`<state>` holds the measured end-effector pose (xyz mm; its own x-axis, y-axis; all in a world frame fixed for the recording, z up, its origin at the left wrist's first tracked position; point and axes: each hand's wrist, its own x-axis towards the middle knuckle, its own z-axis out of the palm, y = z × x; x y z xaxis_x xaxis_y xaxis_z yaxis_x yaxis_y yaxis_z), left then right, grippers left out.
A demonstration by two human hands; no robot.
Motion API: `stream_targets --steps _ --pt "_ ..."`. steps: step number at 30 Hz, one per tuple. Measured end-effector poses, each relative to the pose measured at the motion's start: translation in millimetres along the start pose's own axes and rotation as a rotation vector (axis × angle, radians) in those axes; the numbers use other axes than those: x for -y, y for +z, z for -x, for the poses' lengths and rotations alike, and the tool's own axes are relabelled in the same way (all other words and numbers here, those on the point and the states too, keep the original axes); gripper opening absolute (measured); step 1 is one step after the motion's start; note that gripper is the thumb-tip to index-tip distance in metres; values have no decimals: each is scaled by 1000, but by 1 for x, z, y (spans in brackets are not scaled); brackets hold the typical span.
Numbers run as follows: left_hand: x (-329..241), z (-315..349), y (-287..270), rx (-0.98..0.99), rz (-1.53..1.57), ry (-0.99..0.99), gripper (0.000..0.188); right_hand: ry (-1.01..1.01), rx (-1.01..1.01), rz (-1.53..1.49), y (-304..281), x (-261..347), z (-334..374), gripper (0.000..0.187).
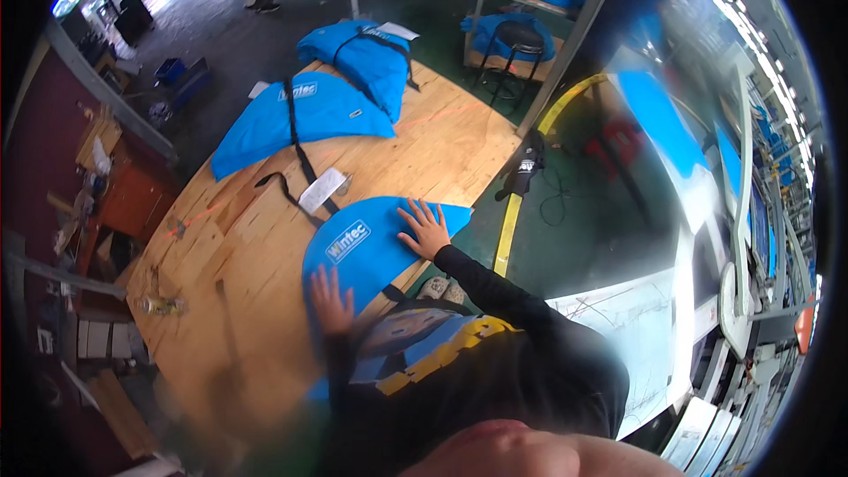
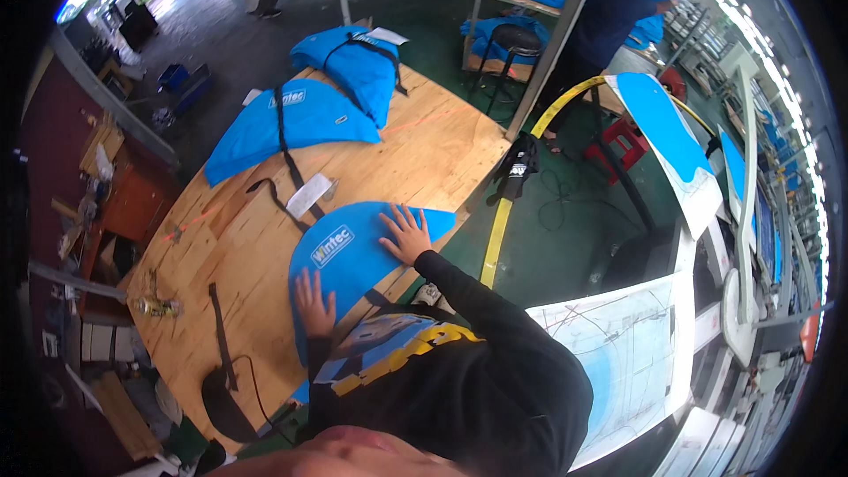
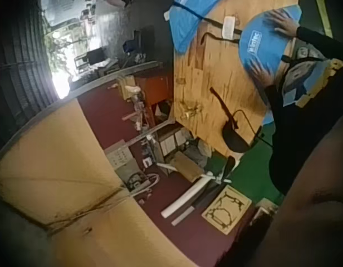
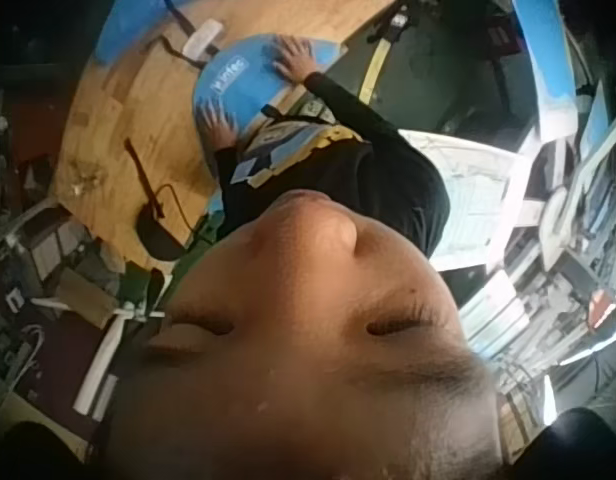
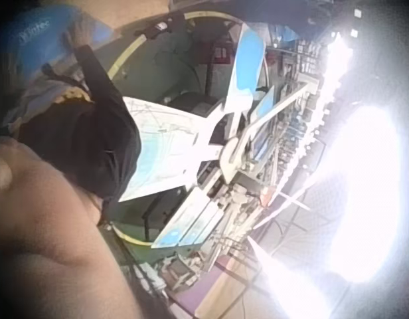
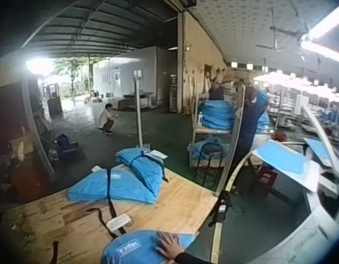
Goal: Folding blue fabric components and attaching black strapping at a workstation.
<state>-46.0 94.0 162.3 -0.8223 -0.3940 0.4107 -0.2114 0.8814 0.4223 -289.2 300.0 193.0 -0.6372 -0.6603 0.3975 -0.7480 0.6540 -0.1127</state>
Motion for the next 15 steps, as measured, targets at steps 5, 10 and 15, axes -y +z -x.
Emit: stream_targets --steps 5,10,15 --pt "-6 -15 19 98 -151 57 61 -48 79 19 13 14 10 64" --pt "1 -12 24 114 -127 33 60 -49 153 63 11 12 7 65" --pt "-1 -15 22 132 -113 18 60 -41 182 80 5 15 4 65"
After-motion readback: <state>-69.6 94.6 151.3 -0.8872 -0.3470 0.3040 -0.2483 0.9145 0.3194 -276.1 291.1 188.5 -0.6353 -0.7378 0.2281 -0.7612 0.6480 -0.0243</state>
